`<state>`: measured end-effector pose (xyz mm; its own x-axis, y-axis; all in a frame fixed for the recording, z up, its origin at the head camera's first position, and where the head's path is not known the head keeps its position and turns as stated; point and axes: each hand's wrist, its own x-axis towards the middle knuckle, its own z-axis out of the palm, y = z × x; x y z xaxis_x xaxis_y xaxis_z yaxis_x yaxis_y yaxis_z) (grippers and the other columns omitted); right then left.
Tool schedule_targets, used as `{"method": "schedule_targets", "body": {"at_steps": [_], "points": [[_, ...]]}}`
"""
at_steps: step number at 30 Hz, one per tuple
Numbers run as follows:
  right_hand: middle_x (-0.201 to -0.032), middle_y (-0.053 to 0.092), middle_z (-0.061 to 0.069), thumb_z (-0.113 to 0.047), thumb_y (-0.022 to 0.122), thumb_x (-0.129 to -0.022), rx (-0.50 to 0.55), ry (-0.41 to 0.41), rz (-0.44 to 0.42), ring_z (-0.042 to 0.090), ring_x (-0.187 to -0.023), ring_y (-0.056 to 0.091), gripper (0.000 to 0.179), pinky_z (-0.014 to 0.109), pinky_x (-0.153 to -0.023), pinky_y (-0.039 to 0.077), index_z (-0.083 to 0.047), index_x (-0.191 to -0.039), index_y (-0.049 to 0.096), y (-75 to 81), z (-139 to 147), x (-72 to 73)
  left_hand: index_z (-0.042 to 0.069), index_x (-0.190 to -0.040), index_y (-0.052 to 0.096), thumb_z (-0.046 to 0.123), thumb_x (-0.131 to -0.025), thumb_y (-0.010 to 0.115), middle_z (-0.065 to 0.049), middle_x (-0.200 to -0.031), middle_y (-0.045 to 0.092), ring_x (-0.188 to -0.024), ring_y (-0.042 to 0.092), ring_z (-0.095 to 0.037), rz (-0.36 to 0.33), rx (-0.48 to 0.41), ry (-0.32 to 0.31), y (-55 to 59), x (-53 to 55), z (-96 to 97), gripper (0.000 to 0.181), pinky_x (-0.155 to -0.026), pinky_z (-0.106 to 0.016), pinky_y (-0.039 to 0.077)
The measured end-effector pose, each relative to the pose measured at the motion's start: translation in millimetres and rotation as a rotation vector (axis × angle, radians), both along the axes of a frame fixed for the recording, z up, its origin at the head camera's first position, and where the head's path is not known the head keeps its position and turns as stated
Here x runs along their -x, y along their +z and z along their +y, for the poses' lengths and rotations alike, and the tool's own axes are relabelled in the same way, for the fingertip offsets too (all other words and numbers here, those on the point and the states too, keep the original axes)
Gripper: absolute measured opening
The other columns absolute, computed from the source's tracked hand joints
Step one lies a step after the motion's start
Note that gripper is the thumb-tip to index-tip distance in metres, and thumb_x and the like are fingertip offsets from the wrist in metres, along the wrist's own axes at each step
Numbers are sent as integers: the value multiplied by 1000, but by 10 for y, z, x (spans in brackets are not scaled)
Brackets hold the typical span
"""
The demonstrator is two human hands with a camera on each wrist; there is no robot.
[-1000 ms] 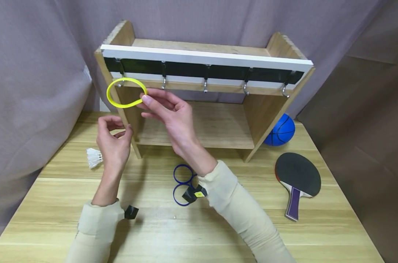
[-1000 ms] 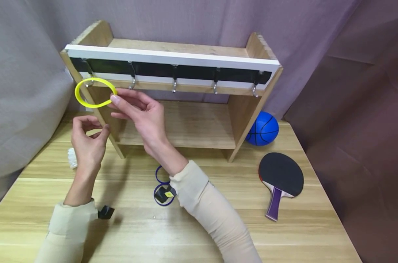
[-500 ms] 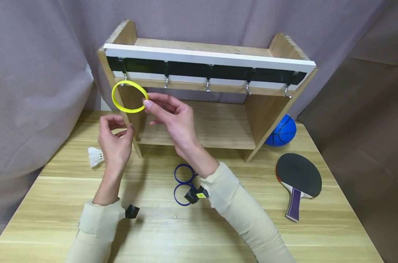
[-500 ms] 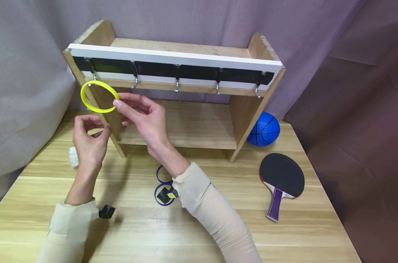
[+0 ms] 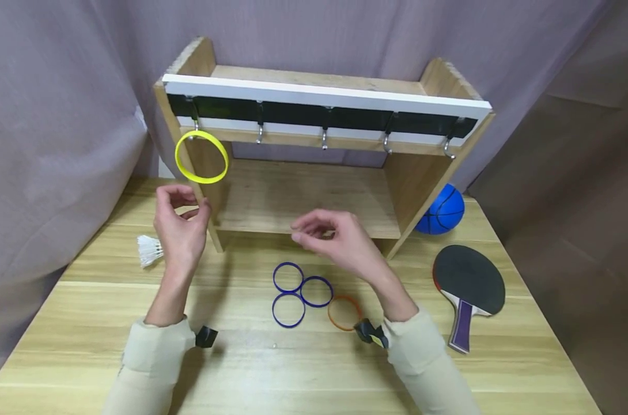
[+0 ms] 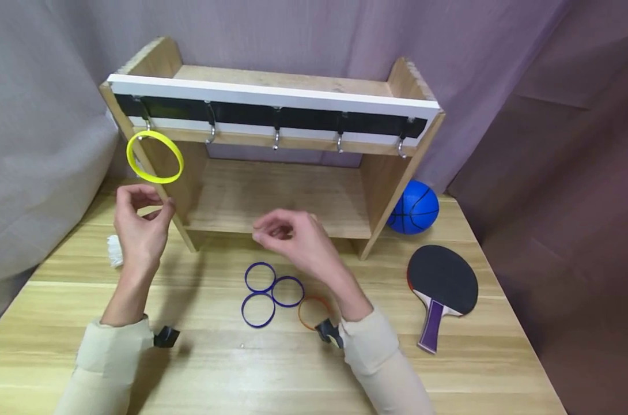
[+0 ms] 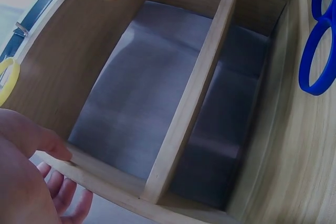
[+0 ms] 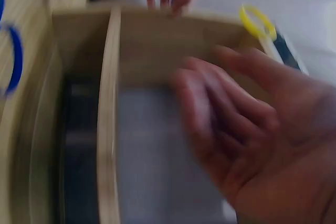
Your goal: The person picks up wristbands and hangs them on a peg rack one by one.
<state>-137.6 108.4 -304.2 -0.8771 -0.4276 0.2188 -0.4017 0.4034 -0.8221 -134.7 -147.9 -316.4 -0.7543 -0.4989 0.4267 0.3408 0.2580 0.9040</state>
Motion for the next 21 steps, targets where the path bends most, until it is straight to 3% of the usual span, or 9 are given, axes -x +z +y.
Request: {"method": "schedule_targets", "body": {"at_steps": [3, 7, 13, 17, 21], "points": [[-85, 69, -10, -23, 73, -89, -313, -29, 36, 8, -76, 63, 15, 28, -70, 54, -16, -102, 73, -149, 305, -91, -16, -107, 48, -13, -81, 61, -19, -96, 56, -90, 56, -25, 6, -1, 4, -13, -1, 8, 29, -74, -22, 57], [-79, 67, -9, -23, 73, -88, -563, -81, 41, 5, -70, 60, 14, 28, -58, 51, -15, -100, 73, -354, 576, -146, -16, -107, 48, -13, -81, 61, -18, -94, 56, -89, 56, -25, 15, 2, 3, -28, 7, 19, 29, -73, -21, 57], [-75, 64, -9, -26, 74, -85, -712, -107, 22, 8, -67, 57, 9, 30, -56, 49, -18, -87, 71, -608, 725, -97, -16, -107, 48, -13, -81, 61, -16, -94, 56, -88, 58, -24, 20, -2, 6, -40, 17, 12, 29, -71, -19, 56], [-69, 58, -11, -29, 72, -86, -754, -117, 14, 10, -63, 53, 14, 30, -55, 46, -21, -77, 65, -724, 657, -78, -16, -107, 48, -13, -81, 61, -16, -94, 56, -87, 58, -23, 16, 1, 6, -39, 21, 18, 29, -71, -19, 57], [-69, 56, -13, -33, 75, -85, -798, -108, 2, 11, -66, 53, 18, 32, -57, 47, -22, -77, 62, -859, 529, -81, -16, -107, 48, -13, -81, 61, -17, -94, 56, -87, 57, -23, 15, -1, 7, -39, 17, 28, 29, -71, -18, 56]]}}
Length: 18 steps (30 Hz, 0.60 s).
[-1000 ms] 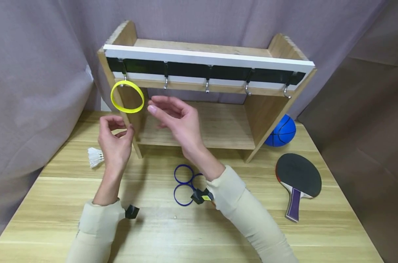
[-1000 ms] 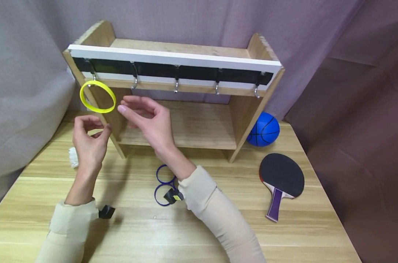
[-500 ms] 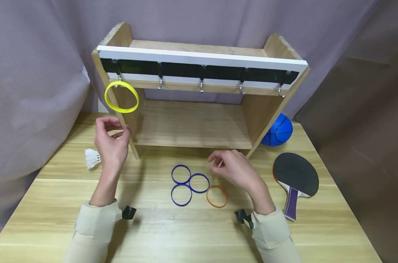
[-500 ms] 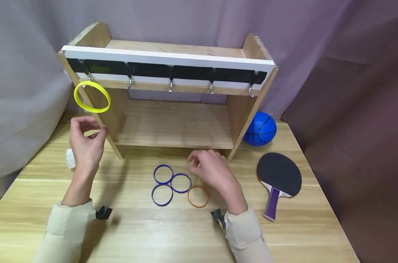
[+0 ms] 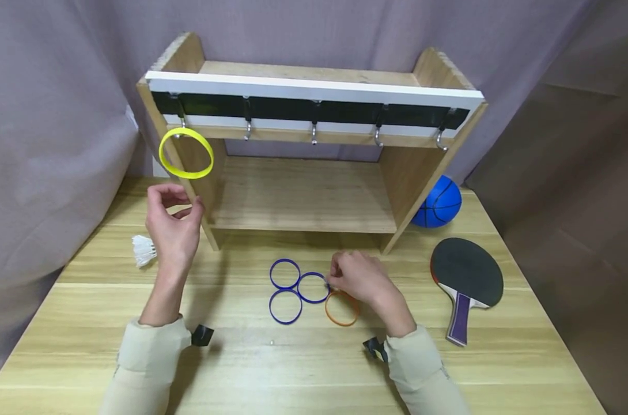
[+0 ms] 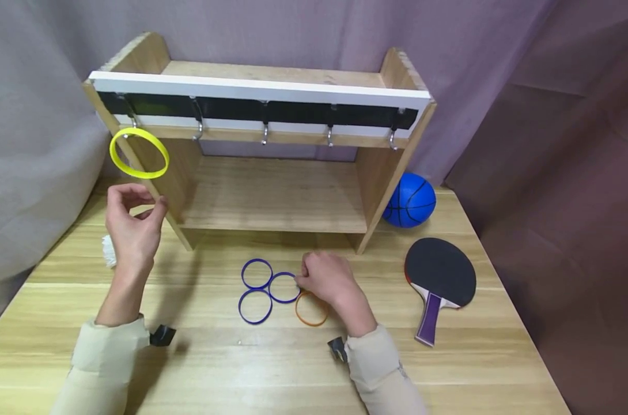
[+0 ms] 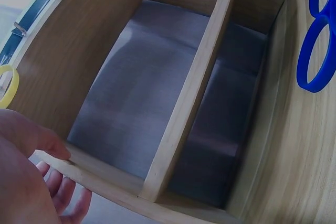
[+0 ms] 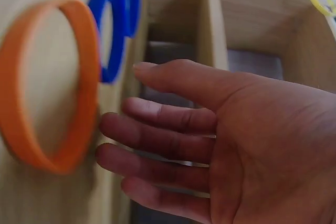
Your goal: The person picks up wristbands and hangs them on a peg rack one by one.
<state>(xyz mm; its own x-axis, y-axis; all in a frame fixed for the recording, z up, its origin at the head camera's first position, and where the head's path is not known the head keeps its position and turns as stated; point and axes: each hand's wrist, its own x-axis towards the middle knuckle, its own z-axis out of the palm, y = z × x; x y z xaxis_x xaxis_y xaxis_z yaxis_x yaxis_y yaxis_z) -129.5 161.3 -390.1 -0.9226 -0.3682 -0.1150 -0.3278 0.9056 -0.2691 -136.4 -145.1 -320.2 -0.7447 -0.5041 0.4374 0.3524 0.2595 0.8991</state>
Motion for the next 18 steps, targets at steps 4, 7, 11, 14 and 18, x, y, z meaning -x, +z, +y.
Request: {"method": "schedule_targets", "body": {"at_steps": [4, 7, 11, 14, 18], "points": [[-70, 55, -12, -36, 77, -83, -17, 12, -24, 13, -68, 52, 21, 34, -58, 46, -22, -78, 62, -102, -84, 0, -17, -107, 48, -13, -81, 61, -18, -95, 56, -87, 57, -24, 3, -1, -1, -4, -9, -1, 29, -71, -18, 56], [-71, 56, -11, -31, 77, -83, -20, 10, -20, 14, -69, 53, 18, 35, -60, 47, -22, -78, 62, -139, -87, 16, -17, -107, 48, -13, -81, 61, -19, -95, 56, -88, 57, -24, 5, 0, -5, -2, -9, -1, 29, -72, -20, 57], [-73, 58, -11, -24, 77, -82, -16, -16, -6, 14, -72, 54, 15, 36, -61, 49, -21, -77, 63, -145, -45, 47, -15, -106, 49, -12, -81, 61, -17, -95, 56, -89, 56, -23, 2, 2, -3, 5, -2, -2, 28, -73, -21, 57], [-73, 58, -11, -23, 77, -82, 2, -34, -8, 13, -72, 55, 14, 36, -60, 49, -21, -78, 64, -126, -17, 61, -15, -106, 49, -12, -81, 61, -17, -95, 55, -89, 56, -24, 1, 4, -2, 10, -2, -4, 28, -74, -20, 57], [-72, 59, -12, -21, 77, -82, 68, -40, -10, 10, -69, 55, 11, 31, -59, 50, -21, -79, 66, -101, -6, 68, -16, -107, 48, -13, -82, 61, -18, -95, 55, -89, 55, -25, -2, 4, 0, 17, -13, -7, 29, -74, -21, 58]]}}
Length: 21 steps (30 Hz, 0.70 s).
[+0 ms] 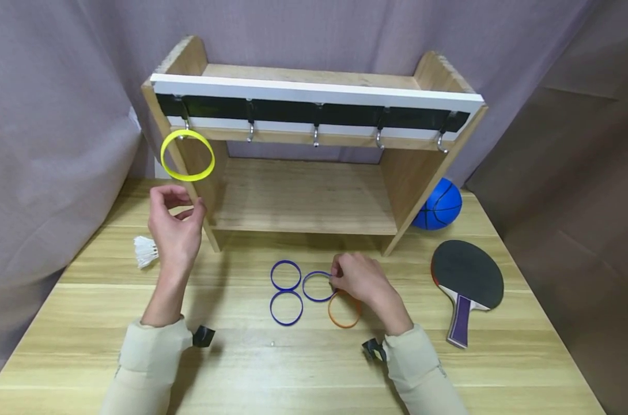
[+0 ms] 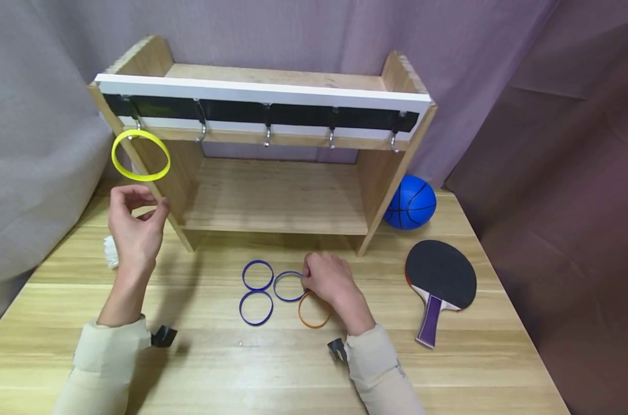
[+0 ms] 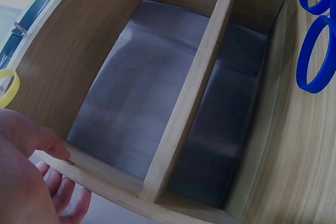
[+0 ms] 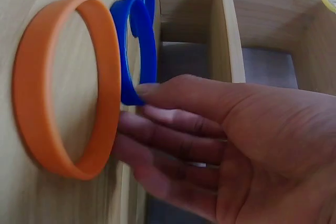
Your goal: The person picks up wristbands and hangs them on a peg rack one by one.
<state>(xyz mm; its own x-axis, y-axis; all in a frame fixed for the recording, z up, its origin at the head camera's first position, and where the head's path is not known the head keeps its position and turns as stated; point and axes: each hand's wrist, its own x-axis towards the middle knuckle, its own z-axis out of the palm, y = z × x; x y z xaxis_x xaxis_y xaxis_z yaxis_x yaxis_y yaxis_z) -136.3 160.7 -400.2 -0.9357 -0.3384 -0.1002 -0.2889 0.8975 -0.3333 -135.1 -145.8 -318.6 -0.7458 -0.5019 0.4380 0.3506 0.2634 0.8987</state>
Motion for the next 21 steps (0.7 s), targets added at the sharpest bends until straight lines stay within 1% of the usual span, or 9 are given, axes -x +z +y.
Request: {"method": "schedule_targets", "body": {"at_steps": [3, 7, 10, 12, 16, 18, 21], "points": [[-72, 61, -11, -16, 78, -82, 129, 16, 1, 7, -66, 57, 10, 25, -60, 53, -18, -81, 69, 23, -9, 3, -15, -107, 48, -13, -82, 61, -18, -95, 55, -90, 55, -24, -7, -1, 3, 2, -5, -4, 29, -74, -22, 58], [-75, 66, -8, -9, 80, -81, 307, 77, 2, 5, -68, 61, 12, 19, -61, 56, -12, -88, 72, 59, -18, 11, -15, -107, 49, -12, -82, 62, -18, -95, 55, -90, 55, -25, -6, 4, 4, -2, -4, -11, 28, -74, -21, 57], [-78, 68, -7, -10, 80, -82, 368, 120, -12, 4, -71, 63, 14, 19, -62, 56, -9, -95, 74, 91, -6, 11, -15, -106, 49, -12, -82, 62, -18, -95, 56, -89, 56, -25, -1, 5, 6, -8, 0, -14, 28, -74, -20, 57], [-79, 69, -8, -11, 79, -82, 394, 140, -28, 5, -72, 64, 15, 20, -62, 57, -10, -97, 76, 115, 3, 4, -15, -107, 49, -13, -81, 62, -19, -95, 56, -89, 56, -25, 6, 3, 6, -13, -1, -14, 28, -73, -20, 57], [-80, 70, -7, -12, 78, -84, 495, 155, -64, 10, -72, 65, 13, 26, -61, 58, -13, -96, 77, 187, -5, -28, -17, -107, 49, -13, -81, 61, -20, -95, 55, -88, 57, -26, 15, -4, 2, -23, -1, -8, 29, -72, -20, 57], [-82, 70, -6, -15, 78, -85, 594, 150, -87, 14, -73, 66, 12, 31, -60, 60, -14, -97, 77, 236, -43, -47, -17, -107, 49, -13, -81, 61, -20, -95, 55, -88, 58, -27, 15, -5, 0, -24, 0, -4, 29, -71, -20, 57], [-88, 72, 1, -19, 78, -85, 828, 121, -148, 22, -76, 68, 17, 39, -63, 62, -13, -101, 75, 355, -165, -56, -17, -107, 49, -13, -81, 61, -20, -95, 56, -88, 58, -27, 16, -3, -3, -21, 5, -1, 29, -71, -20, 57]]}}
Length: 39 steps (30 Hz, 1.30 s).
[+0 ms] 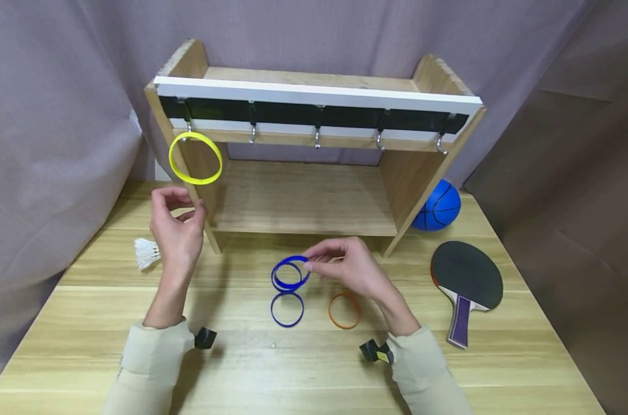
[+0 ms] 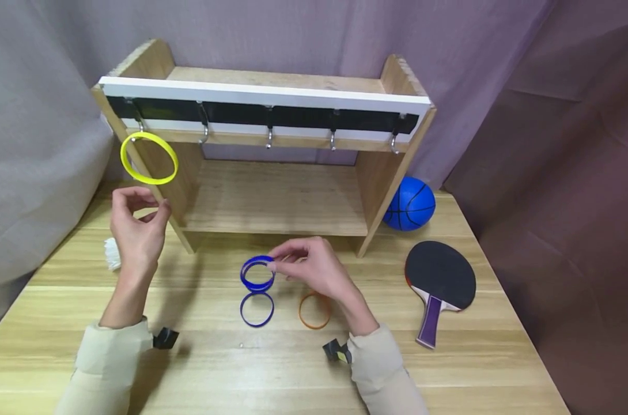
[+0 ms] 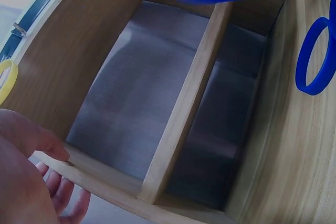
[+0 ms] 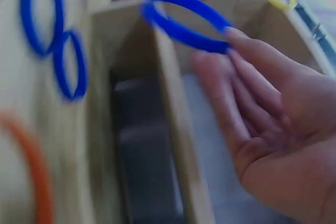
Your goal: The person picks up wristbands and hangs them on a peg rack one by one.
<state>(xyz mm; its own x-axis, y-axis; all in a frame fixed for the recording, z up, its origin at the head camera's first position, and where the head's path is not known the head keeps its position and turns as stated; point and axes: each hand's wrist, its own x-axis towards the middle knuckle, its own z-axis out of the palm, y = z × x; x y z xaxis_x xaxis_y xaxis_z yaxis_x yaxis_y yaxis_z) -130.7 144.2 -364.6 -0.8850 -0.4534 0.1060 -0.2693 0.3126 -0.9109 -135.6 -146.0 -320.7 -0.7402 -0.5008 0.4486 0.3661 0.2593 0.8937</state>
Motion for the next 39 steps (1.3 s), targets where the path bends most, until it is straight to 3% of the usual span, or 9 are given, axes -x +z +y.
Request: {"method": "schedule_targets", "body": {"at_steps": [4, 7, 11, 15, 22, 30, 39], "points": [[-99, 71, 15, -13, 78, -84, 365, -15, -84, 34, -83, 68, 25, 47, -69, 61, -6, -108, 72, 280, -248, 39, -17, -108, 48, -13, -81, 61, -20, -96, 56, -88, 58, -27, -1, -2, 0, 2, 5, -5, 29, -71, -20, 57], [-105, 68, 23, -6, 76, -85, 570, -12, -61, 38, -88, 67, 27, 49, -72, 61, 1, -110, 69, 525, -444, 91, -17, -107, 48, -14, -81, 61, -20, -96, 56, -88, 58, -27, -2, -8, 0, -2, 7, -5, 29, -70, -18, 57], [-109, 67, 25, -2, 72, -87, 759, -8, 1, 35, -93, 67, 24, 46, -73, 61, 2, -111, 69, 794, -669, 173, -16, -107, 49, -14, -81, 61, -22, -96, 56, -89, 57, -28, -1, -7, 2, -6, 9, -3, 30, -72, -21, 57], [-110, 68, 23, 0, 69, -89, 884, -28, 19, 31, -94, 69, 20, 40, -73, 62, 0, -109, 70, 939, -802, 247, -16, -108, 49, -14, -81, 62, -23, -97, 56, -89, 56, -27, -1, 0, 5, -8, 8, -3, 30, -73, -23, 58], [-108, 68, 23, 0, 70, -88, 951, -77, 18, 32, -92, 69, 21, 38, -73, 62, 2, -109, 69, 955, -873, 332, -16, -108, 49, -14, -81, 62, -24, -98, 56, -88, 57, -28, -3, 4, 8, -8, 5, -6, 30, -73, -22, 58], [-105, 69, 22, 0, 71, -87, 922, -120, 44, 34, -92, 69, 20, 42, -72, 62, 1, -107, 70, 885, -887, 361, -16, -108, 49, -14, -81, 62, -24, -98, 56, -88, 58, -29, -8, 2, 7, -9, -6, -9, 30, -72, -20, 57], [-106, 69, 23, -3, 73, -87, 884, -115, 66, 39, -94, 67, 22, 43, -72, 62, 0, -108, 70, 826, -873, 363, -16, -108, 50, -14, -81, 62, -25, -97, 56, -89, 56, -29, -3, 5, 11, -6, -1, 2, 29, -73, -23, 58]]}}
